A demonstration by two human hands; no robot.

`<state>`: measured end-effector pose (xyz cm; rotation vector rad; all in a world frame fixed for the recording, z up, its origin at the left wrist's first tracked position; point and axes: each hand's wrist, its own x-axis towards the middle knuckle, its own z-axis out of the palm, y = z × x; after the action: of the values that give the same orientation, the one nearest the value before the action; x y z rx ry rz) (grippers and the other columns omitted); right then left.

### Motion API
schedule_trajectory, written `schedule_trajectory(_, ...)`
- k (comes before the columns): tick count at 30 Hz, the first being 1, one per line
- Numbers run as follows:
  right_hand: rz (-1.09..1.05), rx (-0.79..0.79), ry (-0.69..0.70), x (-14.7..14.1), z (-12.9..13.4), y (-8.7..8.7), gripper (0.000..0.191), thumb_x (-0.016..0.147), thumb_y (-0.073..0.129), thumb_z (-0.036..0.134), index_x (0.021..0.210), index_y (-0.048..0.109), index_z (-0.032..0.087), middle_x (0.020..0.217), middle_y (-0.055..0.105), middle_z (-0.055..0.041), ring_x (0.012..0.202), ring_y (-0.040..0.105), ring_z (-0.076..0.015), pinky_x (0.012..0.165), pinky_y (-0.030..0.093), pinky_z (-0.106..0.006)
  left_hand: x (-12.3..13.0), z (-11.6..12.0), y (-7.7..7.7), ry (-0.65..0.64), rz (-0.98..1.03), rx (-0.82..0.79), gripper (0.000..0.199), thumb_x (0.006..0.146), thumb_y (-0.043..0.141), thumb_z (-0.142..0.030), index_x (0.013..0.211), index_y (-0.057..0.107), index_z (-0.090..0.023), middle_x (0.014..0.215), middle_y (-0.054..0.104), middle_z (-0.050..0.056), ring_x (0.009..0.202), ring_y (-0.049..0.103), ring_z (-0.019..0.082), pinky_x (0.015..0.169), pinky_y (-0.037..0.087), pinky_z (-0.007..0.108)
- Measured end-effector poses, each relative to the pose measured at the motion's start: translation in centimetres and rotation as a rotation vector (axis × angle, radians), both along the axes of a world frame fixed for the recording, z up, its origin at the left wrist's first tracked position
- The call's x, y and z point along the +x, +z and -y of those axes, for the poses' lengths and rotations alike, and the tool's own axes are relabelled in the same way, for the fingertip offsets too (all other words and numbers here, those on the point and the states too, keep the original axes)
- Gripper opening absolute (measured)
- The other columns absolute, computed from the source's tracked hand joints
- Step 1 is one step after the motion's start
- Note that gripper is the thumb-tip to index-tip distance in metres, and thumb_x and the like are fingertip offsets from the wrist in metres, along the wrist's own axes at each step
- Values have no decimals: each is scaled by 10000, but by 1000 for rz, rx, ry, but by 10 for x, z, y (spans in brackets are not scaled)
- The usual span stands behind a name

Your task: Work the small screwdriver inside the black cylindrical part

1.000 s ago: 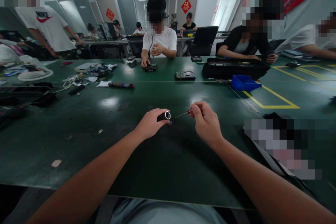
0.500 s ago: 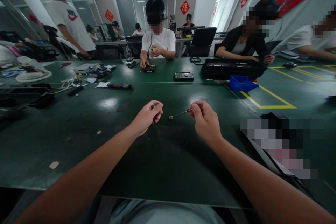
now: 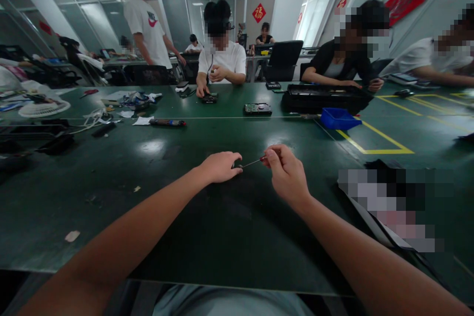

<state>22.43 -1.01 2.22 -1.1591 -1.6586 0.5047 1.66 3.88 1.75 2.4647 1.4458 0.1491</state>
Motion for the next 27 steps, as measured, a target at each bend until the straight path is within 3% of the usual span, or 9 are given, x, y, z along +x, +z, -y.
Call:
schedule_trajectory(5, 2, -2, 1, 0, 0, 0, 232, 1007, 447, 394, 956, 594, 221, 806, 698, -35, 754, 674, -204, 710, 497, -354, 1, -6, -3, -73, -53, -6, 264, 918, 587, -403, 1071, 670, -204, 1078, 680, 96, 945, 631, 268, 735, 445, 342)
schedule_trajectory(10, -4, -2, 6, 0, 1, 0, 231, 1007, 449, 392, 950, 595, 224, 809, 701, -35, 759, 678, -202, 711, 496, -349, -20, -10, 3, -21, 216, -58, 240, 894, 615, -402, 1035, 665, -215, 1034, 689, 63, 930, 630, 233, 772, 432, 332)
schedule_trajectory(16, -8, -18, 41, -1, 2, 1, 236, 1012, 440, 387, 963, 597, 217, 804, 693, -29, 763, 676, -194, 716, 494, -341, -70, -8, 9, 215, 761, -278, 270, 816, 665, -325, 1040, 631, -179, 802, 616, 24, 620, 539, 131, 601, 393, 266)
schedule_trajectory(21, 2, -25, 56, -2, 1, -2, 234, 1014, 439, 384, 969, 597, 218, 813, 695, -30, 764, 675, -193, 716, 490, -339, -127, -1, 12, 452, 1310, -343, 272, 737, 740, -272, 941, 592, -170, 745, 532, -16, 594, 491, 104, 546, 369, 224)
schedule_trajectory(25, 11, -33, 58, -2, 1, -3, 237, 1012, 439, 391, 966, 598, 220, 803, 695, -30, 760, 673, -195, 719, 494, -343, -177, 15, 24, 616, 1533, -300, 179, 847, 686, -259, 868, 539, -161, 749, 502, -26, 615, 475, 96, 579, 394, 220)
schedule_trajectory(27, 10, -40, 59, -3, 1, -3, 237, 1011, 438, 390, 964, 596, 221, 806, 699, -34, 762, 674, -196, 722, 498, -346, -203, 24, 31, 757, 1581, -254, 103, 902, 606, -225, 871, 535, -157, 722, 488, -29, 599, 454, 94, 579, 386, 220)
